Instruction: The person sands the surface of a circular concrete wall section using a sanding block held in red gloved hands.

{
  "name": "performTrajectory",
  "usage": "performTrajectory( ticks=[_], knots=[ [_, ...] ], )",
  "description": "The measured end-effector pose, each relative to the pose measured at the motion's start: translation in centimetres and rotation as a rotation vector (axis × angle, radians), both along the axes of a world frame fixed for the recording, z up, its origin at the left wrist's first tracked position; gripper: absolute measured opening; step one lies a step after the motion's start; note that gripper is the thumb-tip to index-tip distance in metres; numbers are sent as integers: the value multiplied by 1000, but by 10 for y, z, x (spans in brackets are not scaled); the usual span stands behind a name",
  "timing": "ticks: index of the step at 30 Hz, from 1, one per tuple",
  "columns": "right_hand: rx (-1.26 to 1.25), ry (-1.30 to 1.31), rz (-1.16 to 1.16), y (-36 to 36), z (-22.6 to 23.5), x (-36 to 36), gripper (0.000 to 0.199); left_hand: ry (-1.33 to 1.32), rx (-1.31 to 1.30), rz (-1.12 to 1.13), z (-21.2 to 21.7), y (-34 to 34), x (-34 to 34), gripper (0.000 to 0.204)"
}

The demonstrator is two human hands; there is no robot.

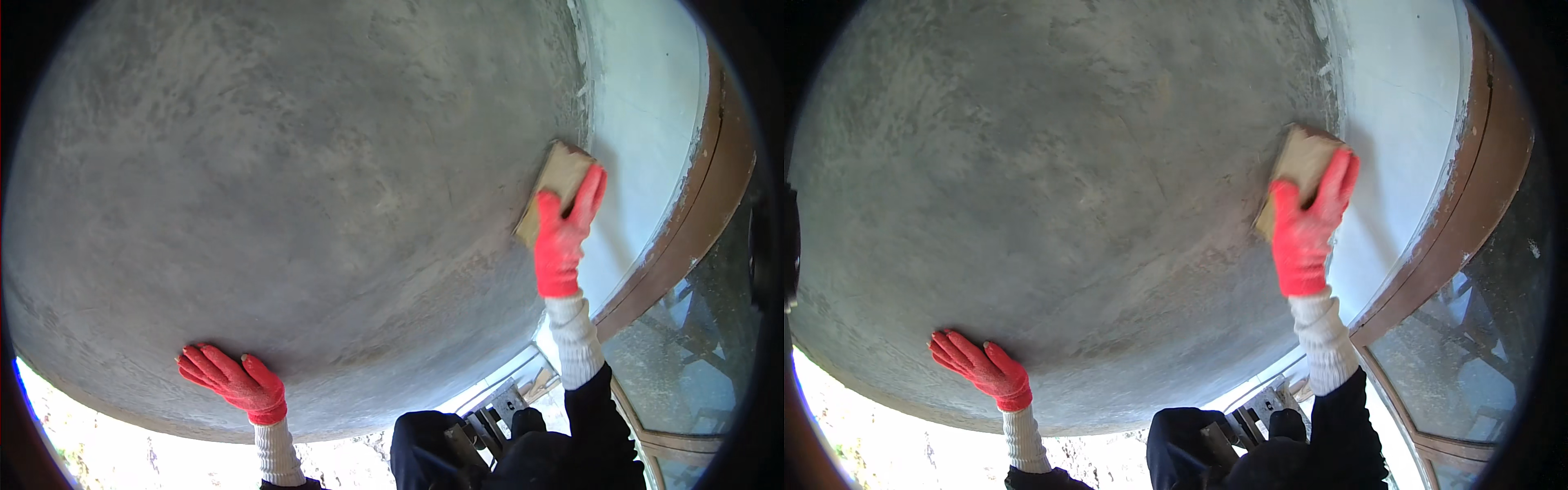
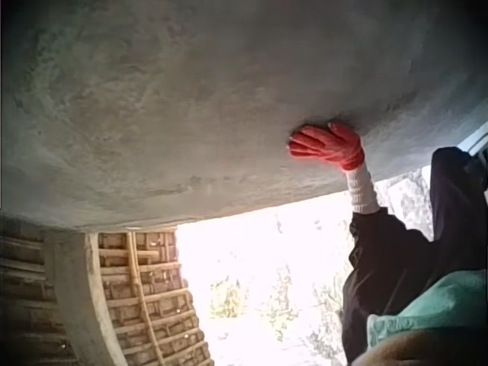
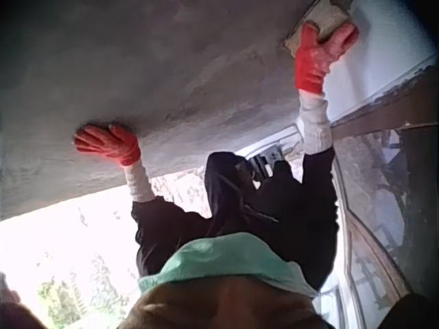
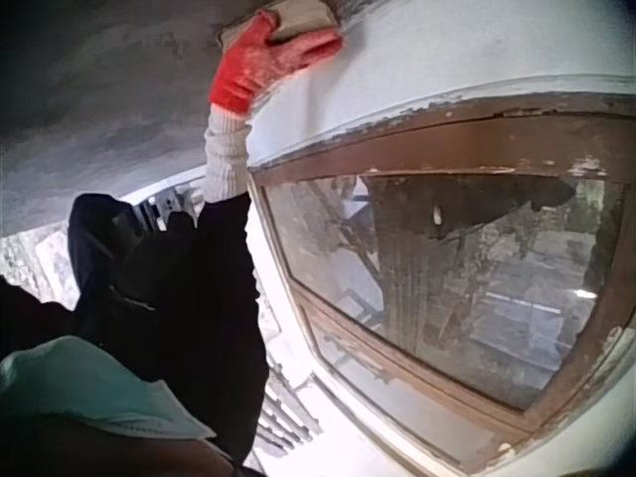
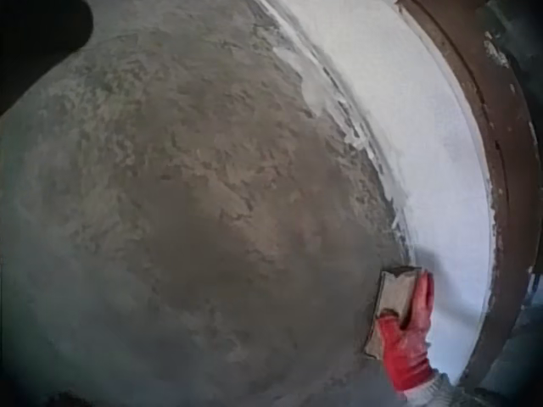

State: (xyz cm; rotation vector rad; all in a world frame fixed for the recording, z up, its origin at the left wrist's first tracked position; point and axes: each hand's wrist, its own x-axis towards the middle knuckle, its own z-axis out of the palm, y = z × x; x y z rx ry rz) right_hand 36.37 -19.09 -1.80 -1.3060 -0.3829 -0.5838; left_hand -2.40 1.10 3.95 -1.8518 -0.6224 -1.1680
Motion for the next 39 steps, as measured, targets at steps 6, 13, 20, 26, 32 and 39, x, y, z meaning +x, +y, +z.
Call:
performTrajectory(
  ticks=[6,13,20,26,32,39],
  knots=[
    [-579,-713,-620,40,-72,-111,79,4,15,13,2,1,1,59],
    [-436,-593,-21,24,-54,-96,63,75,130,-19,11,-10,-3,58],
    [-96,55,-115,12,-62,-25,88,183,140,-58,3,-4,8,53],
    [-348,-817,262,43,-102,-142,75,192,138,-78,6,-3,9,53],
    [-386,-496,-183,14,-91,-60,83,212,121,-67,6,0,2,53],
    [-219,-62,-194,28,-87,-51,82,202,126,-30,5,2,1,52]
  ],
)
